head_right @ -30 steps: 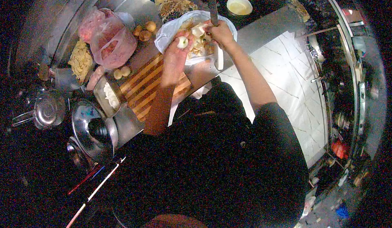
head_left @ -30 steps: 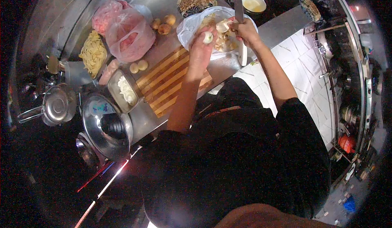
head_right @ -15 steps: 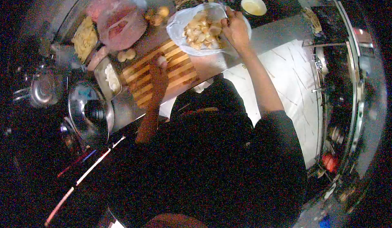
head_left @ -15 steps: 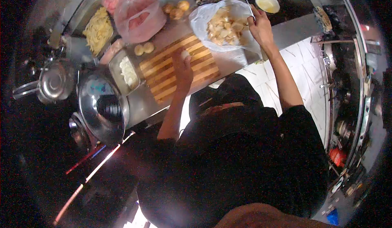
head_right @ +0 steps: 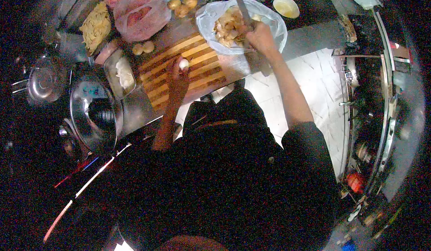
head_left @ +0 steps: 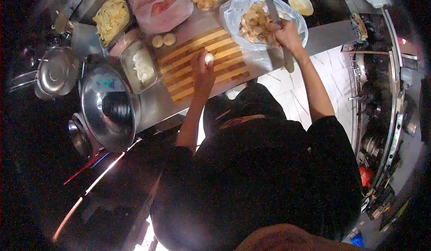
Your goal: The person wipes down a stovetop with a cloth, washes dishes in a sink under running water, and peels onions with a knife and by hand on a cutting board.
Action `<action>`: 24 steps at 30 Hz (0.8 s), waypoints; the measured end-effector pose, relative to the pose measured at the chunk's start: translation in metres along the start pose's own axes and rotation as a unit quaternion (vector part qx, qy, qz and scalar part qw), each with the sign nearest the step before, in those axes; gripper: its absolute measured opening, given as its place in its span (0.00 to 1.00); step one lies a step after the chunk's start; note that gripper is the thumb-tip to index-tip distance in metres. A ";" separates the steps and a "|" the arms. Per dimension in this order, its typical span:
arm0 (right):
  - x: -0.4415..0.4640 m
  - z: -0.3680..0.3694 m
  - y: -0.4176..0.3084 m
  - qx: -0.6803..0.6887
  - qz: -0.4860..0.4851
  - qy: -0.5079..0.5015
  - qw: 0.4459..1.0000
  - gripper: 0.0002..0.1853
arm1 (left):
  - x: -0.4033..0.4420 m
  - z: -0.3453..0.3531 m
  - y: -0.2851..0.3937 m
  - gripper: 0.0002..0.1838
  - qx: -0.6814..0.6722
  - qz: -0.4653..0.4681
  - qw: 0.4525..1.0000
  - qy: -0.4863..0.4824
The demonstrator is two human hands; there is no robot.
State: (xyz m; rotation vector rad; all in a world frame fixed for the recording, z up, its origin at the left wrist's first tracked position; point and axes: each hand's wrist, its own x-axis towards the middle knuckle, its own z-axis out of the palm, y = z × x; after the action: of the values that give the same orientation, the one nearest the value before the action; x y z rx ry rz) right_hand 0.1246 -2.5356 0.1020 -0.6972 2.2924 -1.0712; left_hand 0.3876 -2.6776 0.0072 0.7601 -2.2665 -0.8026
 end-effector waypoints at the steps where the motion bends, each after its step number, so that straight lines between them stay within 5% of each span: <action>1: 0.006 -0.001 0.006 -0.052 -0.050 0.033 0.997 0.14 | -0.001 -0.005 0.001 0.18 0.007 -0.004 1.000 -0.010; 4: 0.021 0.003 0.022 -0.201 -0.199 0.132 0.950 0.14 | -0.001 -0.010 0.007 0.17 -0.040 -0.049 0.998 -0.020; 5: 0.008 -0.001 -0.005 -0.210 -0.149 0.123 0.958 0.12 | 0.000 -0.011 0.010 0.16 -0.047 -0.052 0.997 -0.013; 8: 0.022 0.002 0.007 -0.361 -0.230 0.186 0.884 0.11 | 0.000 -0.013 0.012 0.16 -0.086 -0.069 0.994 0.002; 9: 0.020 0.004 0.001 -0.369 -0.137 0.132 0.910 0.13 | 0.000 -0.012 0.010 0.16 -0.109 -0.079 0.991 0.004; 12: 0.012 0.017 0.001 -0.368 -0.163 0.190 0.895 0.16 | -0.002 -0.010 0.004 0.17 -0.124 -0.068 0.990 0.028; 16: -0.048 0.050 -0.032 -0.243 -0.244 0.146 0.927 0.14 | -0.006 -0.014 0.006 0.18 -0.136 -0.077 0.987 0.030; 18: -0.077 0.083 -0.023 -0.159 -0.186 0.029 0.969 0.14 | -0.006 -0.014 0.007 0.19 -0.112 -0.071 0.991 0.035; 19: -0.087 0.100 -0.013 -0.163 -0.234 0.024 0.958 0.15 | -0.006 -0.014 0.006 0.19 -0.100 -0.067 0.992 0.037; 22: -0.098 0.147 0.009 -0.164 -0.120 -0.067 0.977 0.15 | -0.007 -0.011 0.004 0.19 -0.124 -0.090 0.988 0.034; 24: -0.098 0.159 0.009 -0.119 -0.142 -0.053 0.981 0.14 | -0.007 -0.011 0.000 0.19 -0.111 -0.047 0.992 0.026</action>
State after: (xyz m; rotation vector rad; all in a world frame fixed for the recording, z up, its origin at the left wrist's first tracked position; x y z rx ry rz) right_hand 0.2957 -2.5529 0.0289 -1.1764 2.2966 -0.8615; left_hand 0.4000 -2.6764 0.0113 0.7766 -2.0649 -1.0479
